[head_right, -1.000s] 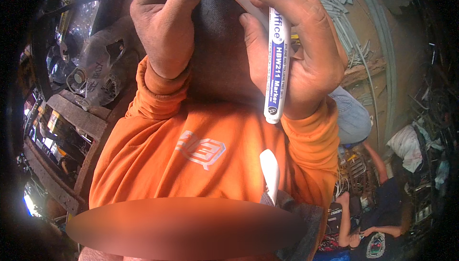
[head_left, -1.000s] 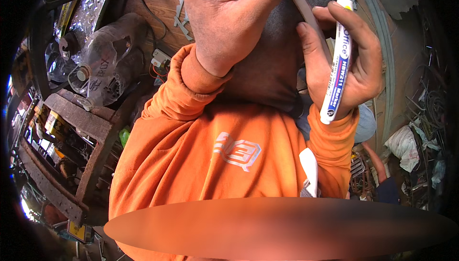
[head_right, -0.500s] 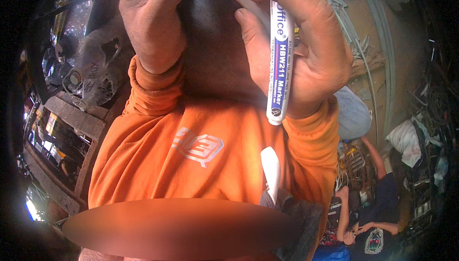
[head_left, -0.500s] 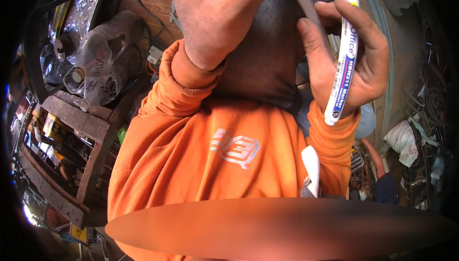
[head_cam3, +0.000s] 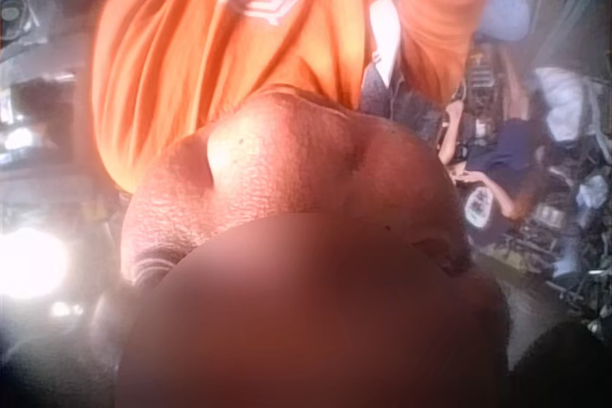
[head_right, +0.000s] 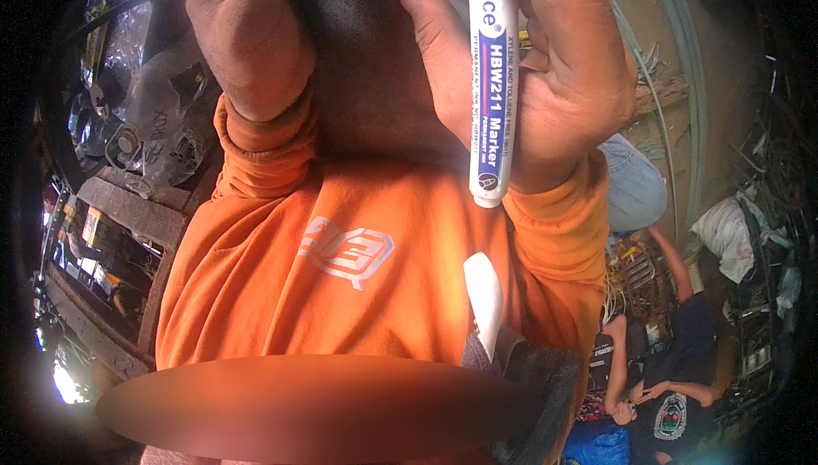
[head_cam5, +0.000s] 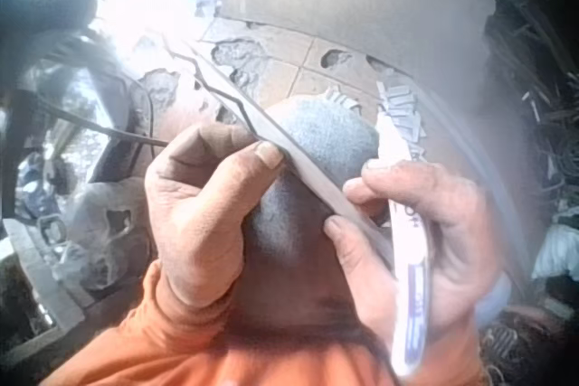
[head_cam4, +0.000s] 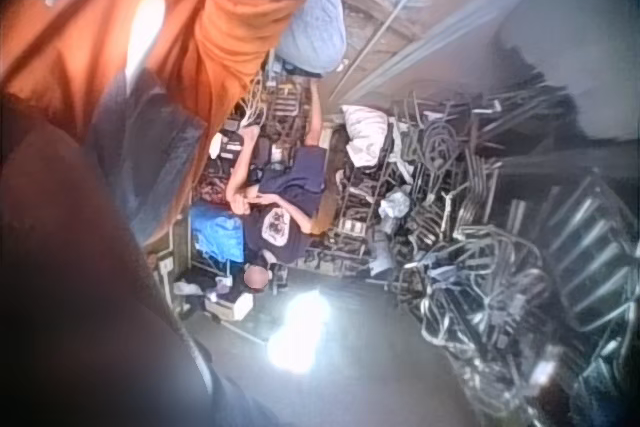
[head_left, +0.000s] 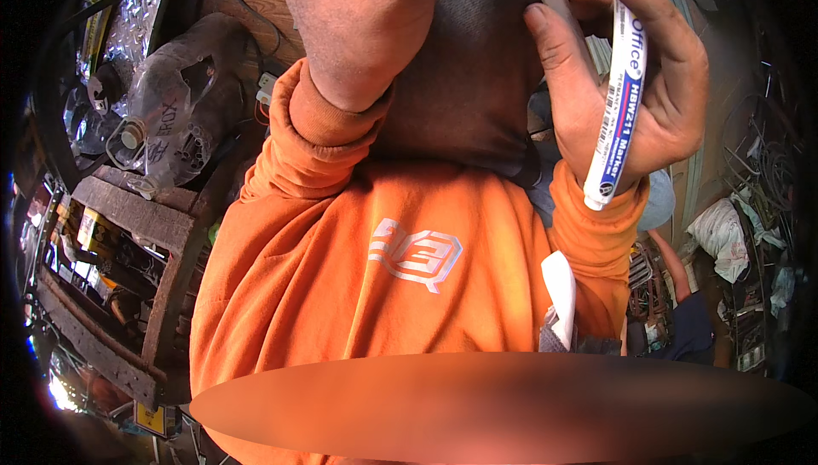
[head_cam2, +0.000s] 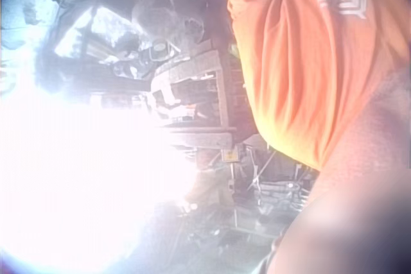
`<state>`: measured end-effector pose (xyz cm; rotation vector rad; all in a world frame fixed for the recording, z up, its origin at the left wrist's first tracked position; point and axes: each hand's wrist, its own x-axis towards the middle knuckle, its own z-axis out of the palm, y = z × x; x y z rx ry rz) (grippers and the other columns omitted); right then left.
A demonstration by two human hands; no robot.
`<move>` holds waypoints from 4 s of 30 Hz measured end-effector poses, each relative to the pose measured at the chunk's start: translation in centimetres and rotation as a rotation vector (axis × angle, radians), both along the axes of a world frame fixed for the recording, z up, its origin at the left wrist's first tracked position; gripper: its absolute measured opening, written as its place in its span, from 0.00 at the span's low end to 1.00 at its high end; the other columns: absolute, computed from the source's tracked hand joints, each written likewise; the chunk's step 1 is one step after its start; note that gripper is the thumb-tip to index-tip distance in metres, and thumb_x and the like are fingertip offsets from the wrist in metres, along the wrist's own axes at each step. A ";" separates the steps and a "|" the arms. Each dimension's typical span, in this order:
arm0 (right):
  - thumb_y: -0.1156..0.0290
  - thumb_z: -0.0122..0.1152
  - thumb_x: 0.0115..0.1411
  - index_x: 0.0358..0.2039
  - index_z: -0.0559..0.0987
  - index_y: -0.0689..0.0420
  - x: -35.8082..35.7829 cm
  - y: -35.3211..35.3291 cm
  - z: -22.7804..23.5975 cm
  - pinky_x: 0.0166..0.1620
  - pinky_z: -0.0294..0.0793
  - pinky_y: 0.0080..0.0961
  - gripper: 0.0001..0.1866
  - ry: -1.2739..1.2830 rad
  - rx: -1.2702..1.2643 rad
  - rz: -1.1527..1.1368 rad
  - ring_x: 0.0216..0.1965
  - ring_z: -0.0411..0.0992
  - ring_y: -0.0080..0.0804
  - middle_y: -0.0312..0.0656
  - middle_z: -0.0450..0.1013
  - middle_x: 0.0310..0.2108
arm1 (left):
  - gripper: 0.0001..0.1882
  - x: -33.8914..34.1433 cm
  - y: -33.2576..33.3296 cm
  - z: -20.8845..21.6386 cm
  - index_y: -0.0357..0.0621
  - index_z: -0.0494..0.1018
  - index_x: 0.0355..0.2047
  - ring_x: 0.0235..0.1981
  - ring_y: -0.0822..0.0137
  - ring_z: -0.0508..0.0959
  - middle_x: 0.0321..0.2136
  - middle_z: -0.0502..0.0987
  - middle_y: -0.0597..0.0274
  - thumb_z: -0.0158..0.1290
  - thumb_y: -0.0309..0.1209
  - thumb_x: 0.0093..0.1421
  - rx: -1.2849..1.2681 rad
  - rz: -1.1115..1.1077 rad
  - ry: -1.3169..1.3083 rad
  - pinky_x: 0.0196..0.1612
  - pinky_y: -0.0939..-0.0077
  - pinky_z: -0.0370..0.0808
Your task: The person sits on the floor and uses a marker to draw lines on small metal strips. They handle the strips one at a time, marking them and placing them aside.
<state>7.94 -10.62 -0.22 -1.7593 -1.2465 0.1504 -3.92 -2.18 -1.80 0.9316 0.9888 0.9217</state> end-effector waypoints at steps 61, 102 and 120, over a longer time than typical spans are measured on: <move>0.68 0.64 0.66 0.39 0.82 0.66 4.7 5.4 -0.2 0.28 0.66 0.15 0.12 0.551 0.113 0.431 0.24 0.69 0.16 0.34 0.76 0.23 | 0.03 0.1 -0.1 -1.4 0.35 0.79 0.32 0.25 0.81 0.73 0.26 0.80 0.68 0.64 0.21 0.60 -0.082 -0.051 -0.130 0.29 0.86 0.68; 0.70 0.63 0.65 0.40 0.84 0.69 5.0 5.1 0.4 0.23 0.62 0.10 0.13 0.489 0.039 0.385 0.21 0.70 0.19 0.43 0.78 0.24 | 0.03 0.6 -0.4 -2.2 0.35 0.81 0.31 0.25 0.84 0.70 0.25 0.79 0.71 0.63 0.23 0.58 -0.030 -0.019 -0.204 0.29 0.86 0.67; 0.68 0.64 0.65 0.40 0.84 0.68 4.7 5.0 0.7 0.23 0.63 0.10 0.13 0.488 0.029 0.378 0.21 0.71 0.19 0.43 0.79 0.24 | 0.02 0.4 -0.5 -2.5 0.35 0.80 0.31 0.25 0.83 0.69 0.24 0.76 0.71 0.63 0.20 0.58 0.096 0.008 -0.172 0.29 0.85 0.65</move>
